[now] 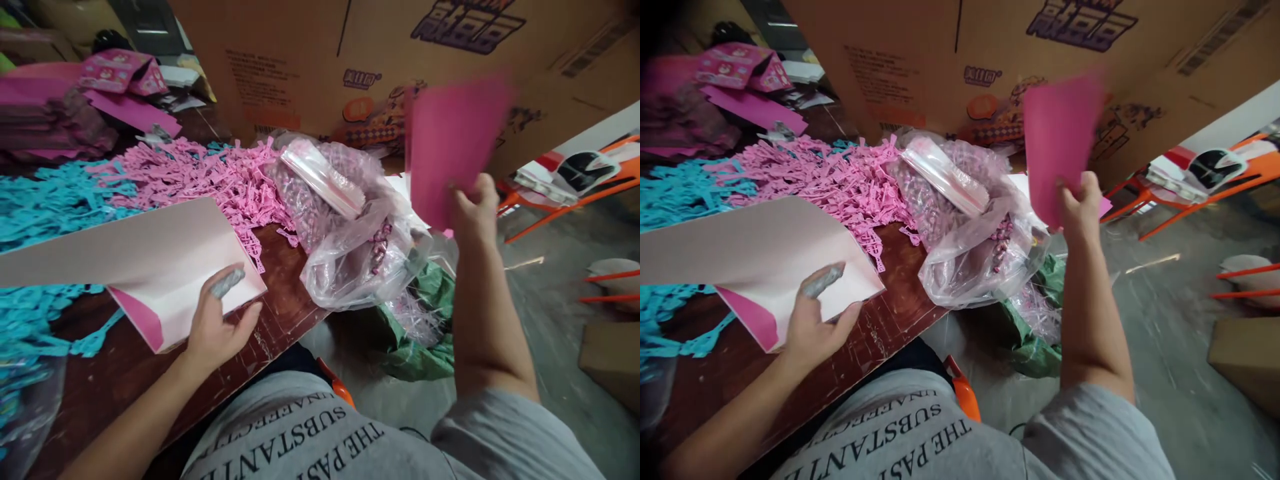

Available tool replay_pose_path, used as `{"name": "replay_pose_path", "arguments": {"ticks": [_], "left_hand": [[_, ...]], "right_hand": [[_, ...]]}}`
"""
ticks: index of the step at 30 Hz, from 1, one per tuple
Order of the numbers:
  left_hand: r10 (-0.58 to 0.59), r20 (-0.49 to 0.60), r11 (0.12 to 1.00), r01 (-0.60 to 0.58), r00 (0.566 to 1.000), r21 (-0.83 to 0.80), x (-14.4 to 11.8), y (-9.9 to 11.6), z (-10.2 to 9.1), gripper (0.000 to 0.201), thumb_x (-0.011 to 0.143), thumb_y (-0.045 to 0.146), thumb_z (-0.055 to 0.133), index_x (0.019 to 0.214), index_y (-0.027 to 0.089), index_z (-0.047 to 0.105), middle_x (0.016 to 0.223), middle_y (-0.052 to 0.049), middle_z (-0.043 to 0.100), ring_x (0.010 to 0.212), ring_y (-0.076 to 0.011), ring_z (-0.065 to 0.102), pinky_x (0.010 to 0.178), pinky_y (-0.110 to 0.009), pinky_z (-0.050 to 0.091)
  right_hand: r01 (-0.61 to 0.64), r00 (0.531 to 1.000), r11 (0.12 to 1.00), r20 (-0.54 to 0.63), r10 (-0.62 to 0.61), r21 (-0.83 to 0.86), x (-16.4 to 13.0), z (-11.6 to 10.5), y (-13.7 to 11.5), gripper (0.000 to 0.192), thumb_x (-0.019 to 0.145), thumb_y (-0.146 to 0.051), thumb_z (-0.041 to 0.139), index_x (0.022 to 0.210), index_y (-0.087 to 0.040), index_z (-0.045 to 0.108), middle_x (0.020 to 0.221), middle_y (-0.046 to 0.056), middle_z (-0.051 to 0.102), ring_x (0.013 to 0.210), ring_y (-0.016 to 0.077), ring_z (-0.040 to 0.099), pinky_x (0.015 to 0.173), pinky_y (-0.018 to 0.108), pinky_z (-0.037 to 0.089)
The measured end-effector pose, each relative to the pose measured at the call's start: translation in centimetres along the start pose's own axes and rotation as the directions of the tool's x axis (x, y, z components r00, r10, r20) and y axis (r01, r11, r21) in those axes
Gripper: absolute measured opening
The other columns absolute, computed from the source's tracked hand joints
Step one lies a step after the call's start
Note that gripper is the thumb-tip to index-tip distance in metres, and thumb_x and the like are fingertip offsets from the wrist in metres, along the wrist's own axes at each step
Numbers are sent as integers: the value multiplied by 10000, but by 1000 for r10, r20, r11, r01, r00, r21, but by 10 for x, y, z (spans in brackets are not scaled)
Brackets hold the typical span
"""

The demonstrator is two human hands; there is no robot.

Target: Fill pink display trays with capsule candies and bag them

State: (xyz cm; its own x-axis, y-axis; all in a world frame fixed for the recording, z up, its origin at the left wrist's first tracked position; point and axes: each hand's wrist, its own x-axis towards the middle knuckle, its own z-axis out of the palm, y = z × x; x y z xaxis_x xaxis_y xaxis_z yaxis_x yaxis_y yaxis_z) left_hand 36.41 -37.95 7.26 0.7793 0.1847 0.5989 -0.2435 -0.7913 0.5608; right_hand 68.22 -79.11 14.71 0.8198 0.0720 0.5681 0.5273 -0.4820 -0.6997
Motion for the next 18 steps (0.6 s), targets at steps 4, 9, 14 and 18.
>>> {"name": "replay_pose_path", "arguments": {"ticks": [4,9,14,18], "left_hand": [[-45,162,948,93,986,-304,63,32,33,1208,822,643,882,1732,277,176,1775,-214,319,1647,-423,354,1324,-623,387],[-134,380,892,278,915,-357,123,79,60,1051,751,546,973,1591,246,417,1551,-173,609,1469,-410,587,1200,-575,541],[-271,429,914,370,861,-166,115,84,45,443,913,380,815,1275,202,629,1213,-123,780,1119,-338,760,980,-515,639],[-186,589,979,198,786,45,106,74,9,272,907,292,719,1161,199,685,1097,-105,795,972,-310,765,830,-435,608]], "right_hand": [[24,973,951,-227,49,308,-71,10,-87,365,794,-483,783,1129,-355,713,1216,56,779,1250,329,717,1172,568,517],[-285,953,807,61,297,517,-151,64,-124,290,853,-531,792,1112,-402,769,1165,46,808,1177,332,763,1075,604,602],[-234,972,904,90,216,358,-156,86,-106,461,924,-573,723,1349,-401,671,1298,99,747,1225,361,734,951,623,651],[356,933,933,-40,-358,-57,-127,64,-137,887,786,-568,901,1577,-490,507,1663,58,520,1599,443,409,1224,700,448]]}}
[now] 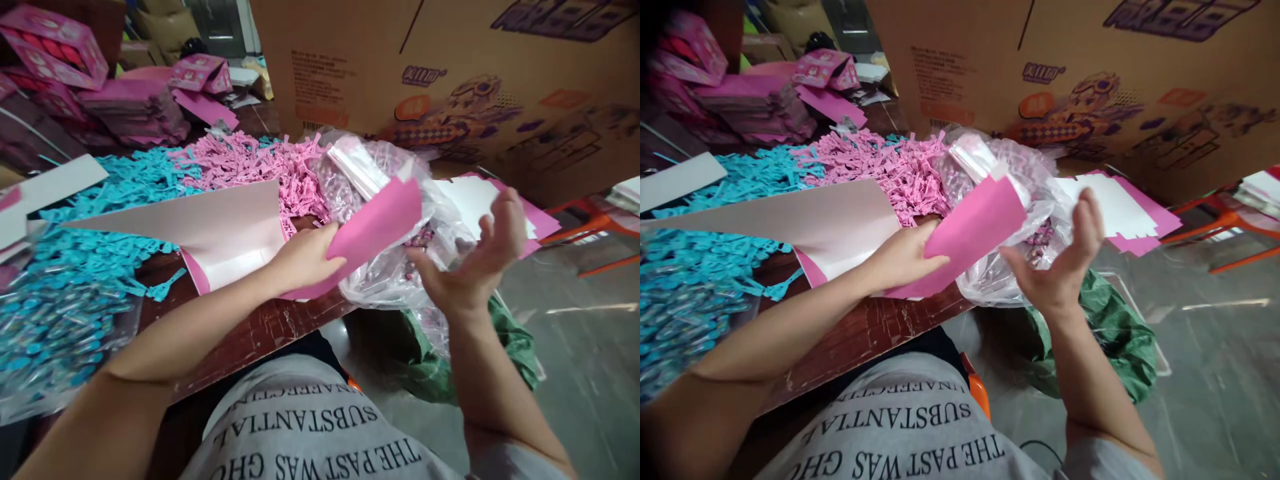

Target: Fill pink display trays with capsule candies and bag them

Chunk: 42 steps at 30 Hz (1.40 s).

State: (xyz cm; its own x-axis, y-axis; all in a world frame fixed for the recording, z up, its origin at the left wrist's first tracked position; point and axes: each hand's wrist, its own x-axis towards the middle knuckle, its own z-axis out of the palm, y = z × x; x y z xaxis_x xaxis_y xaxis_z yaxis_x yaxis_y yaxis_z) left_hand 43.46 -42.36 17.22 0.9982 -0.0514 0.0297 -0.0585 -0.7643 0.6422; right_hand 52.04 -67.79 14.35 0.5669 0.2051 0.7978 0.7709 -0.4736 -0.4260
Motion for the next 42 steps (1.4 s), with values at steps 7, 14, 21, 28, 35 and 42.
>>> {"name": "replay_pose_path", "arguments": {"ticks": [7,14,21,28,35,42], "left_hand": [[-51,421,955,-79,905,285,-40,-5,-46,180,966,288,593,1069,204,714,950,-80,787,750,-234,696,658,-334,438],[-104,187,950,42,977,309,-117,-57,-83,291,1007,506,619,912,258,738,769,-33,714,696,-219,655,712,-320,436],[-85,185,960,30,979,280,-139,-73,-90,273,1031,463,615,940,267,783,817,-37,763,834,-238,746,790,-329,511],[-115,-643,993,91,757,-71,-205,-135,-70,765,835,693,866,1425,258,646,1322,-103,761,1290,-343,702,1040,-478,613],[-491,-463,791,154,738,-592,-193,-196,-41,598,764,652,924,1077,182,728,938,-61,795,801,-228,766,652,-291,612],[-419,-222,639,112,880,-761,-183,-215,-59,583,638,507,1038,1012,167,747,963,-78,797,867,-223,776,783,-335,653]], "right_hand": [[544,460,816,744,-485,195,35,40,-46,394,1129,-516,494,1212,-247,768,986,76,835,893,257,780,822,414,599],[354,556,903,722,-412,244,-12,78,-38,444,1125,-607,434,1143,-309,762,921,35,834,726,232,772,626,374,536],[331,435,860,746,-504,388,-25,120,-100,482,1157,-536,370,1264,-212,710,1065,103,835,831,256,794,649,381,562],[-116,598,910,760,-256,398,-38,142,-104,407,1145,-538,425,1118,-221,679,898,54,769,761,192,734,669,300,558],[-523,532,693,825,-190,497,-57,204,-119,543,1021,-708,603,1316,-255,661,1296,104,767,1141,241,758,910,388,659],[-725,427,535,892,-146,434,-48,232,-119,478,920,-618,802,1173,-233,677,1013,26,791,903,167,764,792,317,680]]}}
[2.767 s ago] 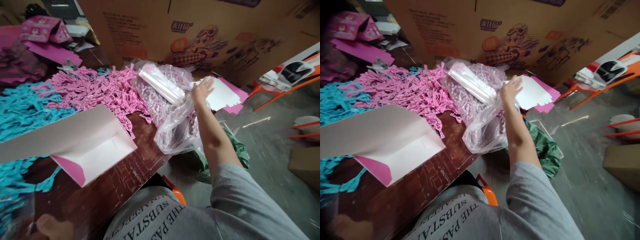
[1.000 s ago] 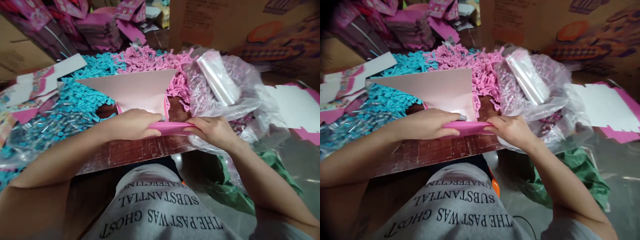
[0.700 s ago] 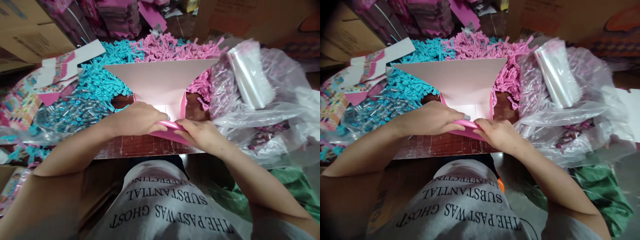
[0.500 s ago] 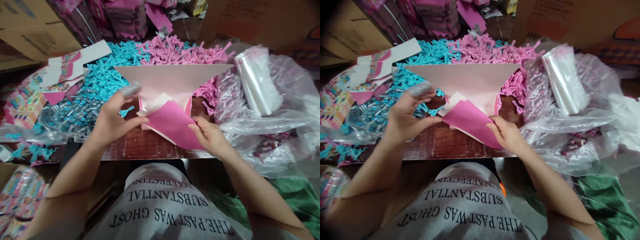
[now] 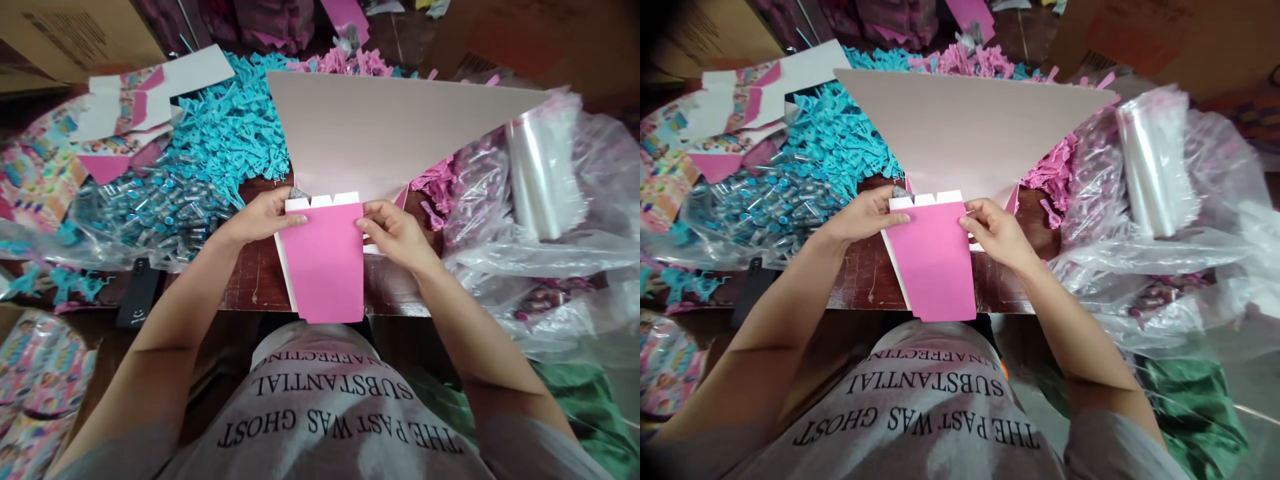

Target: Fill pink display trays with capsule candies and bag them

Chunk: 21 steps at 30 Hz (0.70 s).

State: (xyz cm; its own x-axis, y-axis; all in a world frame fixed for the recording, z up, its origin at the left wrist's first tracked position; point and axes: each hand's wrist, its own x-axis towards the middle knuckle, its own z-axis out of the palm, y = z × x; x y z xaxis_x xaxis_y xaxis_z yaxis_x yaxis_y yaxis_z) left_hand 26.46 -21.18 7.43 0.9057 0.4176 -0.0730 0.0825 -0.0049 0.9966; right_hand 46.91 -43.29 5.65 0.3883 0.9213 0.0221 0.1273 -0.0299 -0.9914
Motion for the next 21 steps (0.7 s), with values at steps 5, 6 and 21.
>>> {"name": "replay_pose_path", "arguments": {"ticks": [5,6,21], "left_hand": [[-18,-6,1000,18,1000,-19,-1,-24,0,515,669,538,1011,922,172,752,946,-69,810,863,-198,773,831,-332,649],[-15,2,1000,16,1000,-23,-1,-29,0,501,679,528,1006,934,175,758,959,-69,813,875,-202,774,840,-339,648],[204,-58,973,-196,977,124,14,-62,26,518,847,688,835,909,181,752,827,-23,699,760,-153,630,690,-254,505]], "right_hand": [[-42,998,999,48,42,7,-4,-8,8,529,905,-555,841,1294,-269,626,1075,25,749,861,149,732,683,267,641],[-35,998,999,56,35,8,-2,-10,9,507,899,-543,849,1267,-276,624,1064,17,735,842,143,716,663,257,626],[-35,997,998,69,32,52,-4,-38,26,410,884,-520,874,1137,-260,682,961,6,669,790,135,605,577,249,459]]}}
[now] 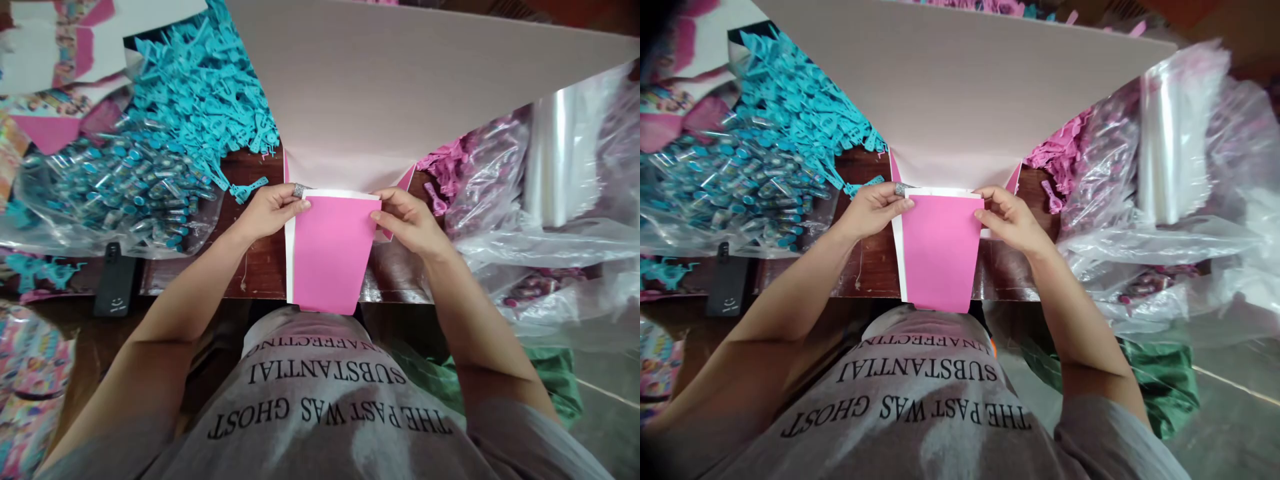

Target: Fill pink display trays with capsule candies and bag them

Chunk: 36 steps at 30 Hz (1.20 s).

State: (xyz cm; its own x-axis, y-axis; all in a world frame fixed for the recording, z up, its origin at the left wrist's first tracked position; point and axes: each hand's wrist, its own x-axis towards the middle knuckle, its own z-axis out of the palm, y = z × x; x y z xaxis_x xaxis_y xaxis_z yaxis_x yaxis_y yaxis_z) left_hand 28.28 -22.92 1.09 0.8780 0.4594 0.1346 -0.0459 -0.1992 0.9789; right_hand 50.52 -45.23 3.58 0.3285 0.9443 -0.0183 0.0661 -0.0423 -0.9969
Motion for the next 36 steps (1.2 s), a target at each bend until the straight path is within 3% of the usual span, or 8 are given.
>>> {"name": "replay_pose_path", "arguments": {"ticks": [7,12,18,23,26,29,32,36], "left_hand": [[41,6,979,-41,999,201,-3,9,4,487,931,641,749,766,202,614,692,27,485,635,-130,430,602,-262,368],[47,-13,974,-43,999,223,-9,18,13,248,991,466,678,963,222,714,775,10,578,678,-155,521,661,-275,406],[61,-16,885,-47,998,463,-9,19,23,92,911,194,638,858,224,707,842,-38,703,785,-206,639,786,-324,484],[134,-157,835,-26,979,549,-25,41,47,52,943,219,659,895,237,652,1133,-108,755,1145,-305,679,1045,-440,495],[168,-332,895,-2,928,447,-49,66,76,124,973,341,728,967,230,674,1215,-136,756,1205,-308,673,1073,-451,508],[-121,-232,986,144,965,83,-65,80,106,296,990,514,737,962,223,697,963,-90,792,825,-203,729,774,-340,578],[-443,-40,851,405,896,-335,-62,79,123,535,933,734,723,903,201,703,824,-84,797,572,-143,678,524,-269,503],[-588,-18,681,483,808,-550,-48,79,123,577,905,761,745,952,186,730,785,-82,809,558,-148,709,503,-253,525]], "right_hand": [[25,1000,997,-12,-26,-73,-4,-8,4,460,857,-596,873,1128,-277,683,1010,15,696,778,149,611,596,281,492],[23,999,974,-20,-29,-227,-5,-9,3,510,891,-657,798,1254,-308,713,1073,39,732,842,199,667,690,345,555],[255,964,835,57,-261,-487,-10,-3,-13,207,992,-478,679,995,-285,755,1128,83,759,1061,269,704,883,433,567],[151,981,790,-10,-195,-595,0,4,-27,356,950,-605,751,929,-251,724,911,46,757,836,227,686,760,368,520],[75,982,796,-95,-164,-600,14,1,-34,431,967,-649,727,857,-232,726,747,17,692,737,192,631,715,338,496],[64,998,855,32,-56,-515,24,-2,-46,418,907,-651,802,942,-235,775,823,24,748,751,199,656,689,338,521],[36,976,890,209,67,-454,24,-2,-63,437,834,-659,875,983,-257,794,794,1,733,714,186,645,631,320,514],[107,926,865,366,92,-489,18,1,-85,448,918,-700,767,910,-253,782,716,-22,664,679,143,589,591,281,464]]}}
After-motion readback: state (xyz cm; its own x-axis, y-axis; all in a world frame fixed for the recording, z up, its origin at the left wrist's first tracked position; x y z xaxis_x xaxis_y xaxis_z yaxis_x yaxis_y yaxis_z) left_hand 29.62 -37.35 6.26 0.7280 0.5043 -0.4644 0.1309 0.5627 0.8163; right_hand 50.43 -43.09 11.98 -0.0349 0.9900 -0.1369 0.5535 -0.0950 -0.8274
